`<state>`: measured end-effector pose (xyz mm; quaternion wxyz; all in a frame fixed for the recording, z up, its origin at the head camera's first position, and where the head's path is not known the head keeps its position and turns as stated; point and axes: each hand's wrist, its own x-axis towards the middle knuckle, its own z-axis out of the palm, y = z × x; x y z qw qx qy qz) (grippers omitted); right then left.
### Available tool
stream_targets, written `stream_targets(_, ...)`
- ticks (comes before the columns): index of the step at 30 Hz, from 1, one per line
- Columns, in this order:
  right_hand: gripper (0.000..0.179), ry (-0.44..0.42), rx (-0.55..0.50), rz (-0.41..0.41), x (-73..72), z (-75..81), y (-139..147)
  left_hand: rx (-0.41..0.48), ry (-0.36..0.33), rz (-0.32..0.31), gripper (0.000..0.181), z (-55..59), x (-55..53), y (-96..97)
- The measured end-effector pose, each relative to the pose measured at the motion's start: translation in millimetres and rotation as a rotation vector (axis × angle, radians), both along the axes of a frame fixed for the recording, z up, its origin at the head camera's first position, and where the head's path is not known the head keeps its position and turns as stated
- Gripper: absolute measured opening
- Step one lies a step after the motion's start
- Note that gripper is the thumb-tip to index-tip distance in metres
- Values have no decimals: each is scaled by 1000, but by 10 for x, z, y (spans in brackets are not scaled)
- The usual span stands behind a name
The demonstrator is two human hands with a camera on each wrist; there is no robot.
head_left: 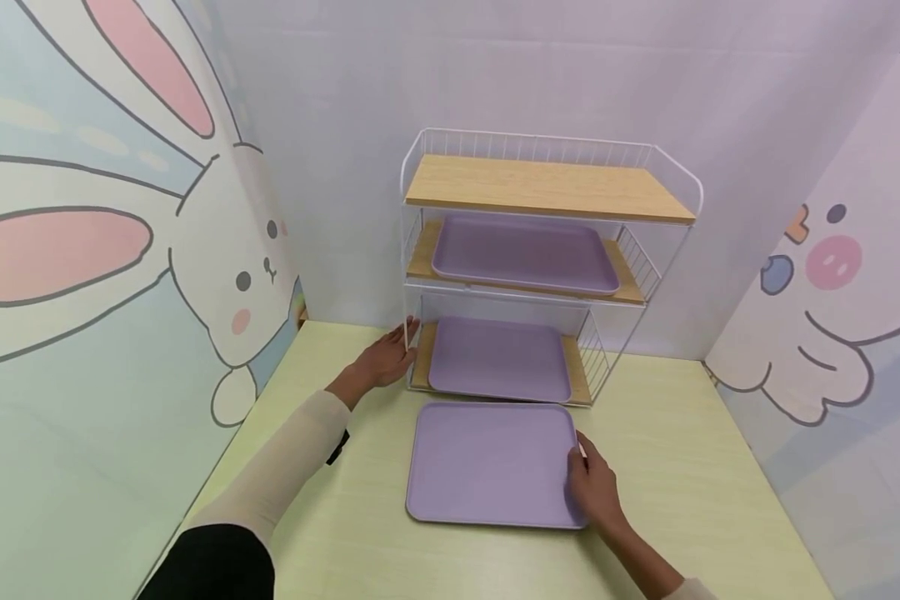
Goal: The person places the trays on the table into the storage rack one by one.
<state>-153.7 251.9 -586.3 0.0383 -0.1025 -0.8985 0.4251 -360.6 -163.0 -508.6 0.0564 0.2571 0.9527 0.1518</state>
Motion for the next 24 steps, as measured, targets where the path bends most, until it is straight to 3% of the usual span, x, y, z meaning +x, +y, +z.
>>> stream_targets(2, 57, -34, -39, -5, 12, 28, 10, 3, -3, 1, 70, 5, 3, -2)
stream_targets(5, 65, -89, -183, -18, 37, 41, 12, 0, -7, 0, 70, 13, 7, -1)
stream_targets(9, 95, -155, -408, -54, 86, 69, -24, 2, -2, -2, 70, 16, 6, -3)
stream_targets(13, 112, -173, -537, -60, 134, 96, -68, 15, 3, -6, 69, 5, -2, -5)
stream_targets(18, 114, -179, -601, -35, 160, 99, -99, 15, 3, -10, 69, -3, -11, -4)
stream_targets(24, 113, -178, -623, -76, 150, 125, -121, 8, -2, -6, 69, -6, -5, -6)
